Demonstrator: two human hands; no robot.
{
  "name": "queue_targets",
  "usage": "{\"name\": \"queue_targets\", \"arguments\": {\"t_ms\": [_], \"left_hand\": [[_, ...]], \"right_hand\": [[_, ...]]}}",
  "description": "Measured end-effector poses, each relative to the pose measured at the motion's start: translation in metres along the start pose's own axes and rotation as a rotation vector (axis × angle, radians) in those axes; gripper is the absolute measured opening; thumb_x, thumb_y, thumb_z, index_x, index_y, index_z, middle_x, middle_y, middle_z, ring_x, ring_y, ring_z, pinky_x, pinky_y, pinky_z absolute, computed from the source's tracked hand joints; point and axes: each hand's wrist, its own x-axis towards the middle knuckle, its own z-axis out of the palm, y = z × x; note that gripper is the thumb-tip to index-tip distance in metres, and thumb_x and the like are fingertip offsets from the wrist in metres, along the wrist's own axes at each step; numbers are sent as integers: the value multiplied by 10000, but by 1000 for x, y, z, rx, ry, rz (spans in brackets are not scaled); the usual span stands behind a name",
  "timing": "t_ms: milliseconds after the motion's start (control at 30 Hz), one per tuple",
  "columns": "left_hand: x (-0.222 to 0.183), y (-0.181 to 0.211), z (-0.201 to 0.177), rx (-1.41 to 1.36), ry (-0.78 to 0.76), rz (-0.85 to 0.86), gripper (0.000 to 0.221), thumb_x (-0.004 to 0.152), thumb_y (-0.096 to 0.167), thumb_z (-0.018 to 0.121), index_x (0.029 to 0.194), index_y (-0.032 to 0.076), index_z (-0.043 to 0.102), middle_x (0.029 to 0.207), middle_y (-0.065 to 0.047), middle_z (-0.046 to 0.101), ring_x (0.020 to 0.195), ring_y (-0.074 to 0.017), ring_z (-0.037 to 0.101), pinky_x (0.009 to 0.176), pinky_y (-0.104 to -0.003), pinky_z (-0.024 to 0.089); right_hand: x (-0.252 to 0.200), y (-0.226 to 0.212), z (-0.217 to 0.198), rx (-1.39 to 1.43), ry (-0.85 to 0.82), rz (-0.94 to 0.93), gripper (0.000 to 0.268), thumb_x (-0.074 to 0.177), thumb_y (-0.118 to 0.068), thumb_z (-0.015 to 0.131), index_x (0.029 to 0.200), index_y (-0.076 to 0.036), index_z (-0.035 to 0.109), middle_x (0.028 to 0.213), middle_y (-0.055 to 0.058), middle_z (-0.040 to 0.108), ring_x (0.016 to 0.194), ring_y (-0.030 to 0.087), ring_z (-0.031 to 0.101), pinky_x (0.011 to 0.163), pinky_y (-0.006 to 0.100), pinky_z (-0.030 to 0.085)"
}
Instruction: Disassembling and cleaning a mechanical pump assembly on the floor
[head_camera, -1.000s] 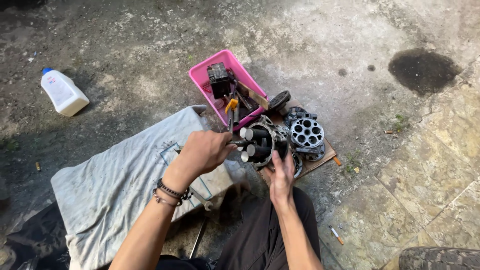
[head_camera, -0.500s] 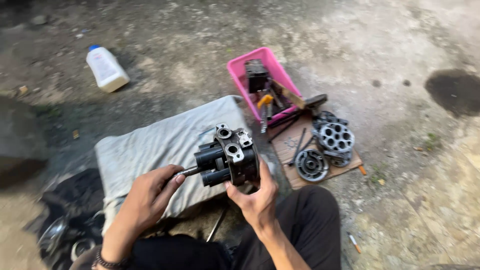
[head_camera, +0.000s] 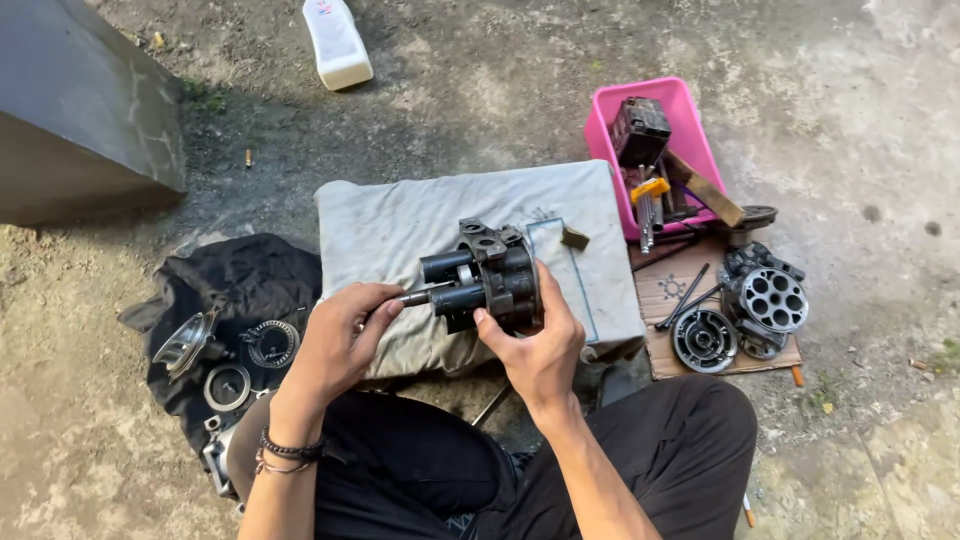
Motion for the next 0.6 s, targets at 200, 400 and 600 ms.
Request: {"name": "queue_targets", "arguments": {"t_ms": [200,400,600], "left_hand": [[7,-19,5,-22,-26,-89,255,1033,300,538,1094,185,757,733,-165,685,738,-377,672,716,-472,537],[4,-26,8,64,-68,-185,281,1042,318,509,1151,211,745,742,-178,691,783,-389,678,751,-495,538],[-1,-26,11,52,-66,-197,298,1052,312,484,1165,200,736,751,-172,700,788,-385,677,763,-482,548]], "right_hand": [[14,-13,1,-113,-115,-38,775,654,-405,904,1319,-92,660,1009,214,765,920,412,748,736,516,612],[17,-5,0,-157,-225,-171,850,700,-433,914,1403,-64,610,1161,264,724,1007,468,709,778,553,590],[24,18,-13,-29,-360,-142,582,884,-341,776,1406,-136,621,1240,183,725,1098,392,705,822,461,616]]}}
